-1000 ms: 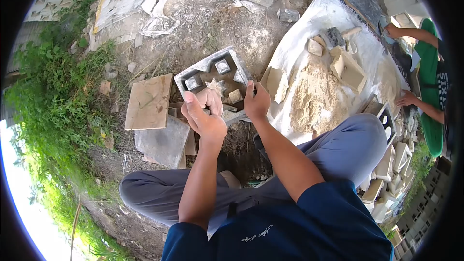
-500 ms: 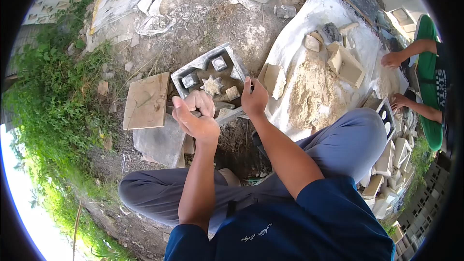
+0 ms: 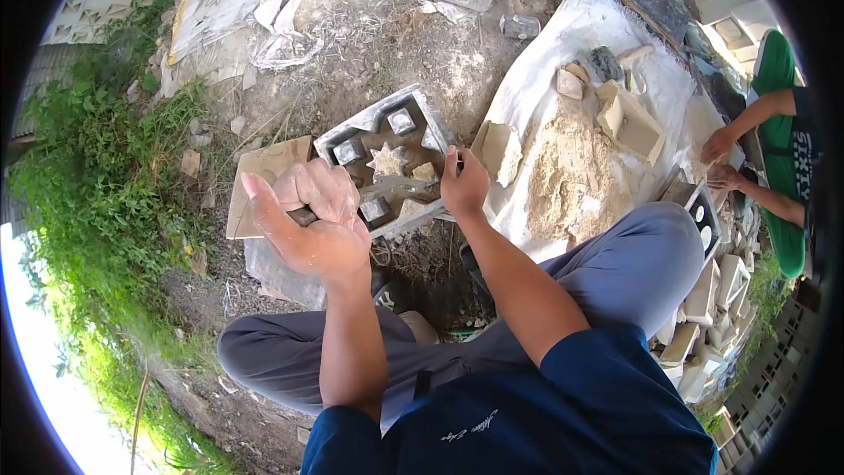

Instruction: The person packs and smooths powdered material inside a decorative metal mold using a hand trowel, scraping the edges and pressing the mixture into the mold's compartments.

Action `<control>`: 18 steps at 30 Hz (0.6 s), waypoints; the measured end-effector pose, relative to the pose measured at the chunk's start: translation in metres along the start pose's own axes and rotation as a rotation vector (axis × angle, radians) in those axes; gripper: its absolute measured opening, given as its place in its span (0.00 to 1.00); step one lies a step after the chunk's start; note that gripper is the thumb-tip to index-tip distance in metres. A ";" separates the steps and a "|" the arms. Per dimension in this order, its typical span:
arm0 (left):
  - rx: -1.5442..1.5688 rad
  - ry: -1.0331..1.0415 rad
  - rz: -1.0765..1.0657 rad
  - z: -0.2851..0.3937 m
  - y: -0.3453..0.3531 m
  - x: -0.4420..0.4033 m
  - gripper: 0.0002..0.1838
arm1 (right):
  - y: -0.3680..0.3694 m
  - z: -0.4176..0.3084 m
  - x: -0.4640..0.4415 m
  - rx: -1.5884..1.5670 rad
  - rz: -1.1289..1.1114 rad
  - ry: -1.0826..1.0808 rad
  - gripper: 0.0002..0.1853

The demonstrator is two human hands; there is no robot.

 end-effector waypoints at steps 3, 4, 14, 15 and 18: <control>-0.057 0.020 0.132 0.000 -0.003 0.004 0.34 | 0.002 0.000 -0.003 0.014 -0.049 0.022 0.22; -0.096 0.010 0.185 0.000 -0.005 0.006 0.34 | 0.001 -0.001 -0.004 0.013 -0.043 0.022 0.22; -0.317 -0.060 0.051 -0.055 -0.026 0.024 0.35 | 0.009 0.010 -0.001 0.034 -0.027 -0.001 0.22; -0.225 -0.111 -0.001 -0.050 -0.016 0.023 0.35 | 0.010 0.011 -0.005 0.039 -0.028 0.003 0.22; -0.172 -0.114 -0.198 -0.033 0.007 0.030 0.35 | -0.001 0.000 0.000 -0.038 -0.035 -0.008 0.22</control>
Point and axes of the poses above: each hand's wrist, its own x-axis away from the middle knuckle, its own y-axis out of the palm, z = x × y, the point moved 5 cm from there along -x, towards the middle knuckle, and after that the axes turned 12 degrees about -z, right-handed, at the moved point
